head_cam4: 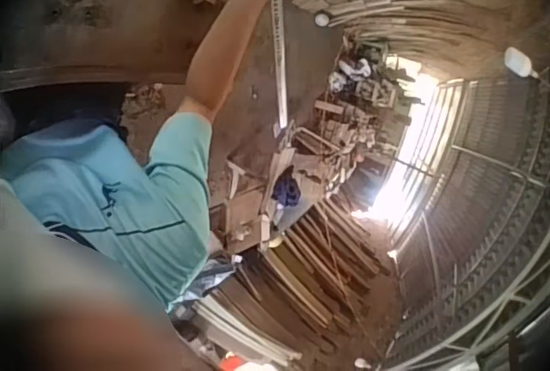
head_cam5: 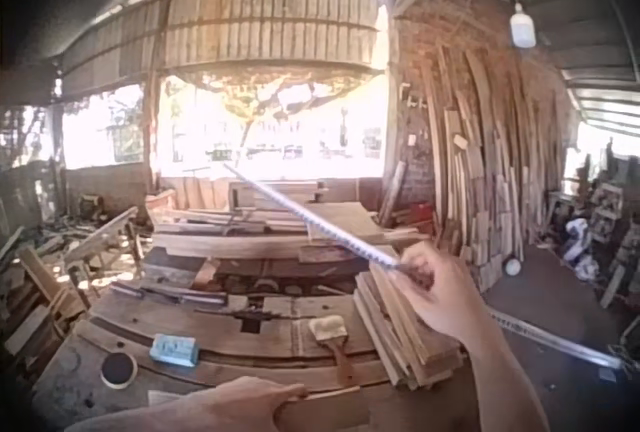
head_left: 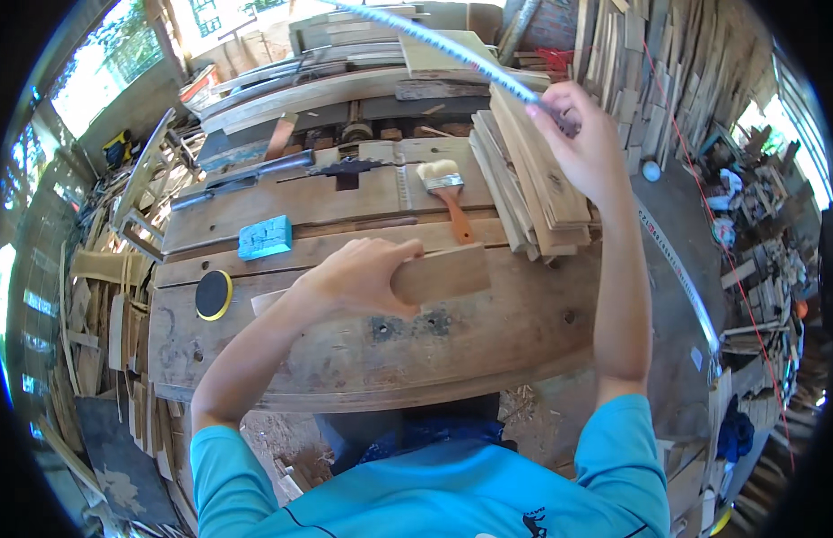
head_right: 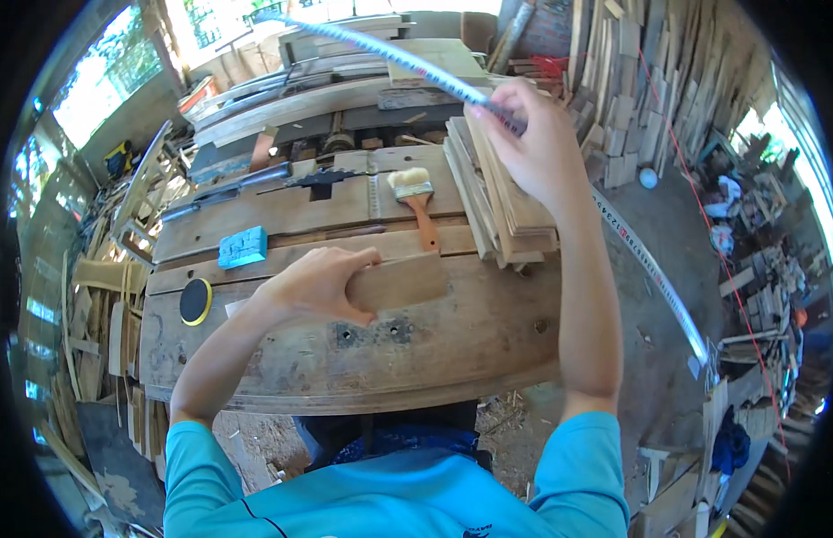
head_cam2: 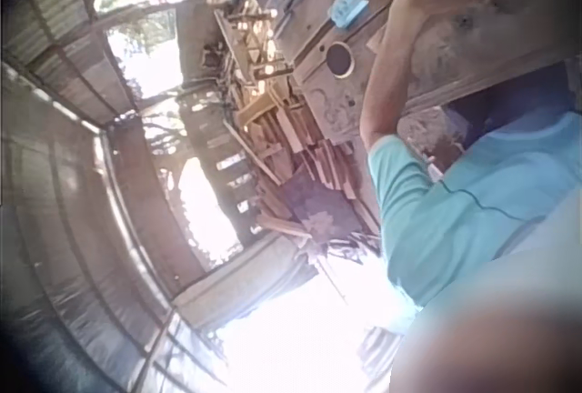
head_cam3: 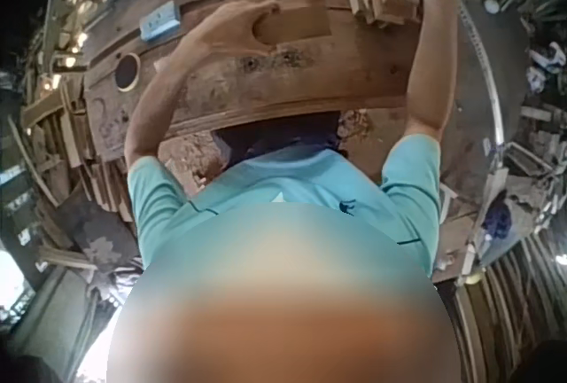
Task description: Measuring wooden planks with a tape measure and sanding the edges of a wooden piece on a workbench.
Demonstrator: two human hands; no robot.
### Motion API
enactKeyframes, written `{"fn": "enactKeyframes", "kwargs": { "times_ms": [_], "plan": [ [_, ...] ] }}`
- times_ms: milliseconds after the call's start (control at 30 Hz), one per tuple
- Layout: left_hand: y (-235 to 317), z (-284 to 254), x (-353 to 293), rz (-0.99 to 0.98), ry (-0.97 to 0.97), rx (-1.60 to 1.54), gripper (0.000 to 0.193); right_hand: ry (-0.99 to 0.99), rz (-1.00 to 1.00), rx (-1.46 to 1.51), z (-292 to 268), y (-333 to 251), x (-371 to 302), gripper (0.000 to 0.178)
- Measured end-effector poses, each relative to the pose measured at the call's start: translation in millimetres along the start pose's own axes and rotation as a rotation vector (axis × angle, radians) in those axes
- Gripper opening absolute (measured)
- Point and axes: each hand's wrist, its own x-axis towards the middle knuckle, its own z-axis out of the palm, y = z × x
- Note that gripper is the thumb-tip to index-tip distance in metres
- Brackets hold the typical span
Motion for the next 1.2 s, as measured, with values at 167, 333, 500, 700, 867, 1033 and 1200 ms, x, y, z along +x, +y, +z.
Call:
{"fn": "enactKeyframes", "kwargs": {
  "times_ms": [167,333,500,700,867,1033,1200],
  "plan": [
    [-4,26,-13,0.191,0.077,0.261,0.063,-0.063,0.135,0.003,-57,32,-49,0.02],
    [8,24,-27,0.128,0.113,0.176,0.066,0.019,0.252,-0.148,-124,100,-58,0.022],
    [-5,33,-60,0.07,0.202,0.216,0.071,-0.032,0.432,-0.048,-122,126,-47,0.024],
    [-6,60,-73,-0.002,0.363,0.278,0.067,-0.226,0.57,-0.117,-63,165,0,0.037],
    [0,72,-76,-0.039,0.457,0.256,0.065,-0.191,0.597,-0.293,-18,178,43,0.025],
    [5,72,-73,-0.068,0.434,0.213,0.069,-0.395,0.53,-0.592,-8,210,78,0.025],
    [-2,78,-78,-0.054,0.449,0.242,0.072,-0.428,0.504,-0.547,6,231,88,0.031]
  ]
}}
